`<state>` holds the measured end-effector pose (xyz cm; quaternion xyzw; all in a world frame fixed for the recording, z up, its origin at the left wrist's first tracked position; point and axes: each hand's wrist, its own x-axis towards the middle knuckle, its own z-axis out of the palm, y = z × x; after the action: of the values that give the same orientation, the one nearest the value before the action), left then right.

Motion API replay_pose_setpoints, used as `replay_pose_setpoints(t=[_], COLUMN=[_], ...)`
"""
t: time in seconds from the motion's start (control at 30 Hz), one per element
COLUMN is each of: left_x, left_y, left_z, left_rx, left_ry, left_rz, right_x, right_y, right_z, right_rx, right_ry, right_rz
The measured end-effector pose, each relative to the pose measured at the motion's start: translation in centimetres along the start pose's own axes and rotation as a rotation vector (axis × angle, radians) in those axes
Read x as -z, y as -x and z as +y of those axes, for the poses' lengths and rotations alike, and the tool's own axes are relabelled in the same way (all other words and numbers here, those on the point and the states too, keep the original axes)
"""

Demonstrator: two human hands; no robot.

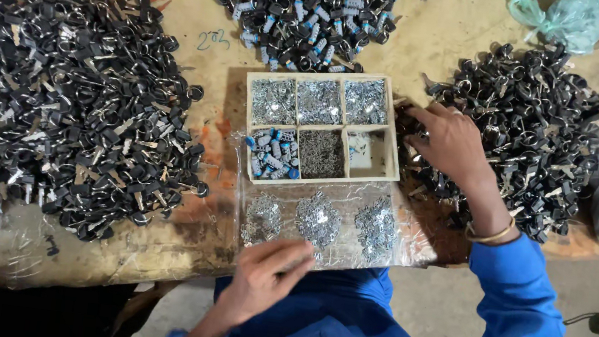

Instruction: The person sits at a workbench covered with piles of key blanks and assembles keys one at a time, picking a key blank, inserting small metal components into it by hand, and placing the finished key into a compartmented box. At one point they pour small metal parts from a bottle into the box compartments.

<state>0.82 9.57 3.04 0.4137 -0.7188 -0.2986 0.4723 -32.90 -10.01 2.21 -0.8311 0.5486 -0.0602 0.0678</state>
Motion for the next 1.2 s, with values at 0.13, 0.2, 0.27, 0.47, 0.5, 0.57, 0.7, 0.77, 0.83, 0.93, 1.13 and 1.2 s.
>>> replay_pose_setpoints(t=[0.13,0.2,0.27,0.47,0.5,0.57,0.7,0.77,0.83,0.93,1.13,1.2], left_x=[0.9,1.1,0.6,-2.7,-3.5,-5.0,-7.3,-8.2,-8.8,-9.6,-9.9,-9.8], left_y=[-3.8,-5.8,-7.9,-13.0,-13.6,-15.1,-16.2,-16.5,-16.8,-16.9,-17.0,-17.0], left_z=[0.2,0.1,-0.2,-2.7,-3.2,-4.3,-5.8,-6.3,-6.7,-6.7,-6.6,-6.6], left_rx=[-0.024,-0.1,-0.114,-0.029,-0.007,0.028,-0.018,0.023,0.051,0.072,0.049,0.032], left_ry=[-0.179,-0.244,-0.319,-0.479,-0.511,-0.536,-0.676,-0.701,-0.726,-0.748,-0.717,-0.64], left_rz=[-0.086,-0.097,-0.145,-0.358,-0.397,-0.48,-0.513,-0.546,-0.568,-0.595,-0.616,-0.585], right_x=[0.2,0.5,0.8,1.3,1.5,1.9,2.8,3.1,3.2,3.2,2.2,1.3], right_y=[2.3,3.1,3.7,4.7,4.9,5.2,6.5,7.7,8.3,9.1,9.5,8.8], right_z=[-0.5,-0.9,-1.2,-1.7,-1.7,-1.8,-2.3,-2.8,-3.4,-4.7,-8.0,-8.8], right_rx=[-0.005,-0.013,-0.037,-0.07,-0.086,-0.114,-0.149,-0.219,-0.243,-0.212,-0.075,-0.045], right_ry=[0.064,0.123,0.199,0.209,0.159,0.054,-0.168,-0.296,-0.323,-0.321,-0.577,-0.595], right_rz=[0.028,0.008,-0.027,-0.022,0.01,0.082,0.133,0.109,0.085,0.118,0.129,0.109])
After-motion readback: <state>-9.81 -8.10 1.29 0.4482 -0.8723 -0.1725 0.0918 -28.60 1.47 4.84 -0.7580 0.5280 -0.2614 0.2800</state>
